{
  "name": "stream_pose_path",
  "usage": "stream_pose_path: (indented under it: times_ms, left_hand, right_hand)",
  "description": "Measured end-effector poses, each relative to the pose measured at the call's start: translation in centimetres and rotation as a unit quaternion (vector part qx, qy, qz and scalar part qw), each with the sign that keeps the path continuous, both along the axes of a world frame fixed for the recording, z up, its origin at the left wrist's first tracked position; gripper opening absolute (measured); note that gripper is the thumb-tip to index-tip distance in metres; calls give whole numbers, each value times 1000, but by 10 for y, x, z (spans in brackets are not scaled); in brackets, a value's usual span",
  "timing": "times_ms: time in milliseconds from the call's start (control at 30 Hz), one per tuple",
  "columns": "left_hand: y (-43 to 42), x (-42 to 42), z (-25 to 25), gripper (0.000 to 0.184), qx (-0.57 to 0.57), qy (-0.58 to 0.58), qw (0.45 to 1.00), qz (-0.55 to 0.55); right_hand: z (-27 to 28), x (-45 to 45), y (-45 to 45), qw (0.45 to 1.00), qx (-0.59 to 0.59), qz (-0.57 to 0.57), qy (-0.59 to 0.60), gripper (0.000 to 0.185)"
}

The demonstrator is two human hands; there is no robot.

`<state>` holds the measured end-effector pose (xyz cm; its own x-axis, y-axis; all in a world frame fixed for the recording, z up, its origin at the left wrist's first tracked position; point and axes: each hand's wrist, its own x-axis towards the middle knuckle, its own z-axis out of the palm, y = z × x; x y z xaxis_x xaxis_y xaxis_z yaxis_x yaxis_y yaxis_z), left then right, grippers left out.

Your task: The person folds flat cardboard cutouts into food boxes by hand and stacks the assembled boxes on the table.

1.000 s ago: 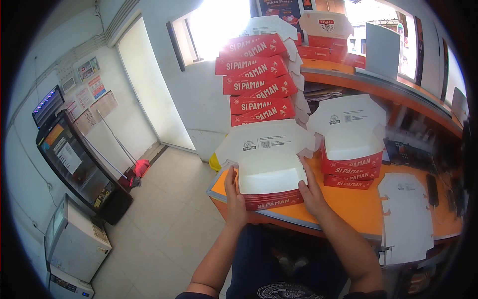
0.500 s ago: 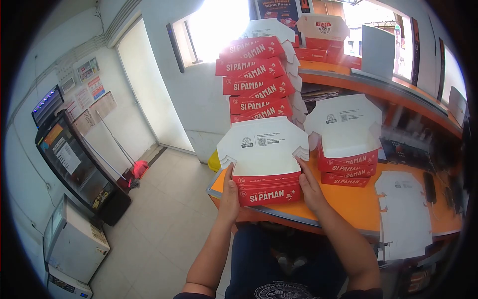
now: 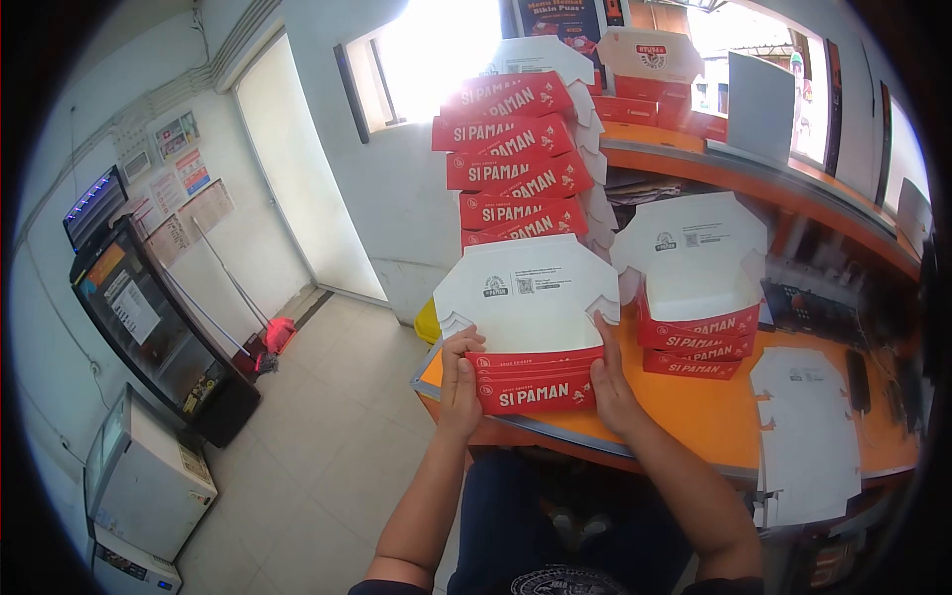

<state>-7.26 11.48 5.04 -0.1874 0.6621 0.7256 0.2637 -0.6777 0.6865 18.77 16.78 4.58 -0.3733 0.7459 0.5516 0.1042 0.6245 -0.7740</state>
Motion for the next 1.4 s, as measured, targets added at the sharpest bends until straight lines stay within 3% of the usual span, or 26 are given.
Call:
stream_pose_path:
  times_ms: [367,467,567,667,1067,1300,1400]
  left_hand:
    - [1,0,-2,37,4,-12,1000,1]
    - [-1,-5,3,47,-9,33,999,25]
    - [-4,6,3,71,-65,-89,992,-63]
    - [-5,10,1,80,-71,-126,982,-118]
    - [-4,12,-10,97,-25,-25,999,-41]
    - [-9,17,-17,95,-30,41,999,11]
    - [-10,17,-14,95,-28,9,1000,5]
  right_hand:
    - [-1,0,-3,1000,-3,-9,-8,65]
    - [3,0,-4,999,16,-21,-23,65]
    - [3,0,-7,999,10,-31,-29,65]
    - [2,-1,-6,999,-1,-30,-14,65]
    - [0,-5,1,998,-56,-26,33,63]
    - [7,-9,-3,989,-119,-13,91,64]
    - [0,-6,-3,997,-66,-40,25,66]
